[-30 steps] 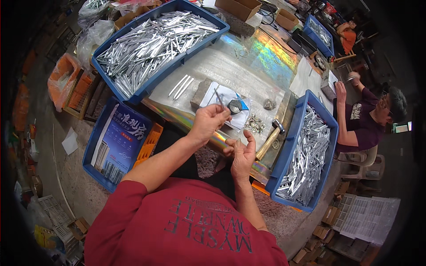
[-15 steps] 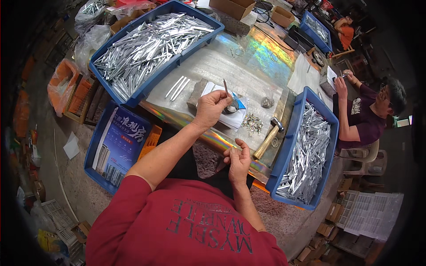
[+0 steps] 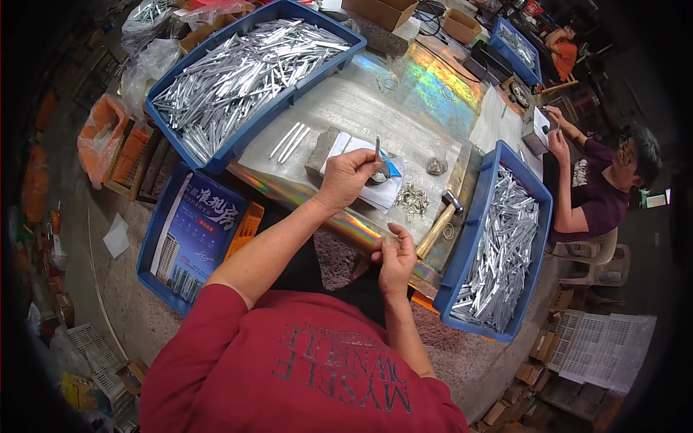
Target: The person takes metal strips from a bin, attaches small components onto them by hand, and hammers them on a block using a hammer.
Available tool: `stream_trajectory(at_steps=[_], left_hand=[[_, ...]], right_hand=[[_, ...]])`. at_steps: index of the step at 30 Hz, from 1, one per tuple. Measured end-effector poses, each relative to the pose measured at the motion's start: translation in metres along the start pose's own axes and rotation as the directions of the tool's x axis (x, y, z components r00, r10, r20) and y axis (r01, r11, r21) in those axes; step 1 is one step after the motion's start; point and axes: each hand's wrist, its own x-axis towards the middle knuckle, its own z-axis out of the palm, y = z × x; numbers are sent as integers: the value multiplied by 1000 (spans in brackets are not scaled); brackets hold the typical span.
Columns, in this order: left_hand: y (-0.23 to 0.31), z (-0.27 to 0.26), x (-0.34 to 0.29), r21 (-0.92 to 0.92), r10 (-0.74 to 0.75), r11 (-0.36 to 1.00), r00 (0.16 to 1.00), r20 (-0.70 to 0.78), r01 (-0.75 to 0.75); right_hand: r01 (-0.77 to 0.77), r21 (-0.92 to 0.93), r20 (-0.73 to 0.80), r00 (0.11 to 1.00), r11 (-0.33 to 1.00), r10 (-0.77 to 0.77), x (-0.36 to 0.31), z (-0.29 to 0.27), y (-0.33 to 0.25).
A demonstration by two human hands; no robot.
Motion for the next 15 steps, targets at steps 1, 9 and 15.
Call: stream_trajectory(at_steps=[1, 9, 15], left_hand=[[0, -1, 1, 1, 0, 1000, 1000, 0, 0], [0, -6, 8, 227, 264, 926, 948, 175, -300], [9, -9, 7, 203, 183, 955, 967, 178, -218]], right_hand=[[71, -20, -3, 997, 997, -71, 7, -2, -2], [501, -380, 88, 856, 777, -509, 81, 14, -66], [775, -521, 417, 596, 358, -686, 107, 37, -80]])
